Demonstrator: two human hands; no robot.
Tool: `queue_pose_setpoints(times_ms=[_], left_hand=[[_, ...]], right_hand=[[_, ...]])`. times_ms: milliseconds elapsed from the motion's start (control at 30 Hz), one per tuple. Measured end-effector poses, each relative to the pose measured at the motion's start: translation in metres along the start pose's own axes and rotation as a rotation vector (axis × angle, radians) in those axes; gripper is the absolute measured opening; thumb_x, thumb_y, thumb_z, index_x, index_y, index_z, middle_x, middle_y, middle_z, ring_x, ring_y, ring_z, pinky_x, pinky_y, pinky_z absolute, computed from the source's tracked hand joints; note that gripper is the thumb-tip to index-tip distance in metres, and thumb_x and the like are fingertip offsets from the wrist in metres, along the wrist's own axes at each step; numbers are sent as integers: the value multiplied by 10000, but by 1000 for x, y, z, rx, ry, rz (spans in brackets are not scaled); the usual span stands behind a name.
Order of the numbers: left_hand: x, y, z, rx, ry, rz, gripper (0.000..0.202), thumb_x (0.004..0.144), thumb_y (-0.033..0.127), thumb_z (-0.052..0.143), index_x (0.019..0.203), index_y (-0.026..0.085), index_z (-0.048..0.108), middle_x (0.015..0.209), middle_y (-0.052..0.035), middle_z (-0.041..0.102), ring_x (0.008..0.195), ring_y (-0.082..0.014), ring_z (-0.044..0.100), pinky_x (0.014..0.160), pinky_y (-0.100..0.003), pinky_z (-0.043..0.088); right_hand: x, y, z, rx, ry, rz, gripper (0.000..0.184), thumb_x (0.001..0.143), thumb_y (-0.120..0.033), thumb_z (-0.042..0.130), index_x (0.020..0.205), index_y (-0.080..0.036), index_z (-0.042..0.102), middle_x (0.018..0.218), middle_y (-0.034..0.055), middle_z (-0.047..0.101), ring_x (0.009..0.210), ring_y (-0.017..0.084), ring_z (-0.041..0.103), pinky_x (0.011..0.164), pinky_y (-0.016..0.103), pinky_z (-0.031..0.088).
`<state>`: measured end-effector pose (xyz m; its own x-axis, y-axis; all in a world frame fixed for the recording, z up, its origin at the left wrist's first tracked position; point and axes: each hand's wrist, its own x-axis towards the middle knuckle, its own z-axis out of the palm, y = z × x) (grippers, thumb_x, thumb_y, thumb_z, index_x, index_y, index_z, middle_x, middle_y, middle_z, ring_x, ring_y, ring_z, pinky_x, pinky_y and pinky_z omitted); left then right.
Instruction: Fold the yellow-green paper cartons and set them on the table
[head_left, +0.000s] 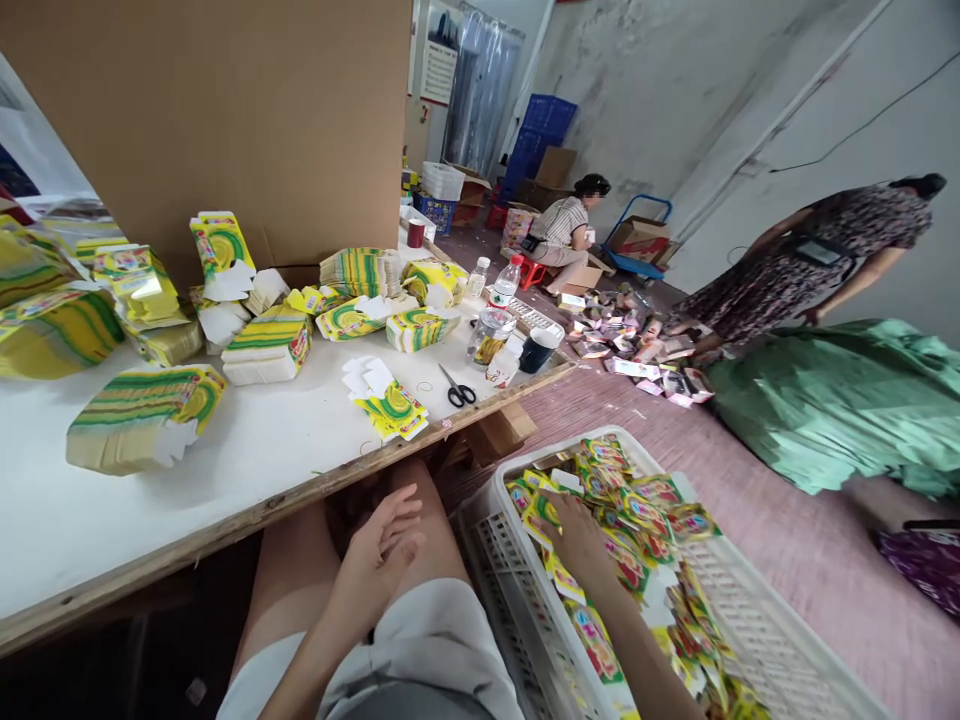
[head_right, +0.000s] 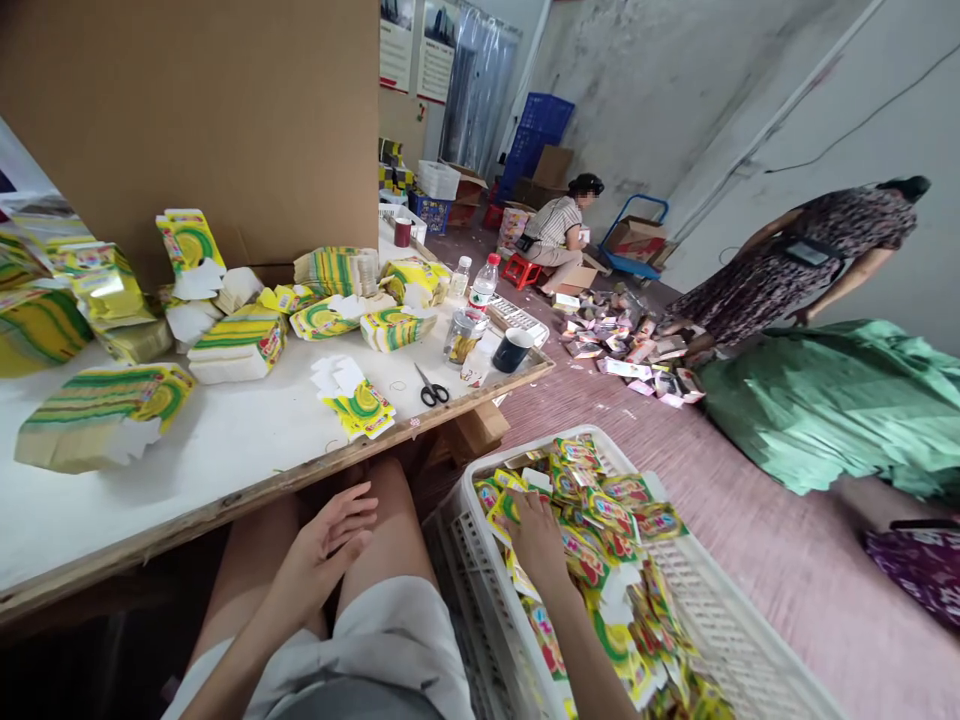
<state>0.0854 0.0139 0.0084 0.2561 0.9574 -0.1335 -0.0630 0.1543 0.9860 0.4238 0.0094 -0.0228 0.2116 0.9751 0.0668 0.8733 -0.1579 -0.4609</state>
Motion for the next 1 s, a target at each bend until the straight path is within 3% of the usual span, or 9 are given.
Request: queue_pose_setpoints(times_ms=[200, 333, 500, 567, 633, 767, 833, 933, 1000], left_hand=[[-1, -5, 0, 26, 22, -4, 469, 807, 334, 662, 1241, 195, 555, 1128, -141, 691, 1040, -258, 677, 949, -428, 516], [0, -5, 1, 19, 5, 7, 463, 814, 332, 655, 1243, 192, 555, 1120, -139, 693, 1045, -256, 674, 950, -420, 513], [-1, -2, 4, 18, 10, 10, 443, 812, 327, 655, 1224, 191, 566, 1112, -135, 697, 1043, -256, 673, 954, -424, 510], [-3, 1, 5, 26, 15, 17, 430, 817, 321, 647, 1220, 192, 572, 1108, -132, 696, 1045, -253, 670, 958, -421, 507], [-4, 5, 5, 43, 18, 26, 423, 821, 314, 637, 1220, 188, 573, 1113, -134, 693, 1057, -251, 663, 967, -420, 502], [-7, 11, -1, 79, 43, 33, 429, 823, 315, 634, 1222, 173, 569, 1125, -150, 690, 1079, -260, 654, 979, -432, 494], [-8, 11, -8, 74, 78, 43, 428, 819, 327, 641, 1213, 174, 577, 1119, -151, 694, 1066, -264, 662, 969, -436, 503], [-7, 8, -22, 44, 162, 59, 421, 805, 347, 664, 1186, 181, 599, 1101, -142, 706, 1036, -269, 678, 940, -435, 523], [-4, 6, -28, 24, 231, 73, 406, 796, 359, 678, 1155, 177, 619, 1078, -136, 716, 1025, -271, 682, 927, -432, 530]], right_hand=[[-18, 23, 0, 18, -76, -106, 357, 733, -219, 541, 1051, -218, 703, 1162, 114, 700, 1124, 312, 611, 981, 489, 456], [-17, 14, -4, 80, -47, -191, 305, 776, -241, 501, 985, -242, 723, 1104, 86, 731, 1069, 281, 654, 933, 443, 508], [12, -52, 8, 129, 144, -201, 306, 923, -282, 404, 977, -238, 702, 1028, 109, 720, 1005, 286, 647, 921, 443, 478], [34, -92, 25, 148, 163, -207, 287, 944, -325, 429, 1013, -222, 688, 980, 89, 716, 912, 246, 659, 854, 374, 504], [58, -135, 45, 150, 164, -220, 268, 927, -380, 504, 1041, -215, 681, 1013, 78, 703, 949, 232, 638, 862, 338, 488], [100, -203, 83, 106, 167, -197, 459, 849, -434, 625, 1197, -134, 618, 1196, 161, 630, 1117, 309, 541, 947, 414, 390], [111, -220, 93, 85, 151, -183, 387, 833, -388, 651, 1135, -148, 646, 1153, 160, 647, 1092, 320, 539, 923, 425, 367], [115, -227, 95, 79, 139, -173, 185, 858, -276, 614, 1016, -202, 674, 1057, 101, 682, 1044, 280, 550, 905, 392, 337], [113, -225, 93, 85, 148, -155, 217, 862, -257, 598, 1064, -203, 655, 1105, 98, 674, 1076, 281, 533, 914, 390, 319]])
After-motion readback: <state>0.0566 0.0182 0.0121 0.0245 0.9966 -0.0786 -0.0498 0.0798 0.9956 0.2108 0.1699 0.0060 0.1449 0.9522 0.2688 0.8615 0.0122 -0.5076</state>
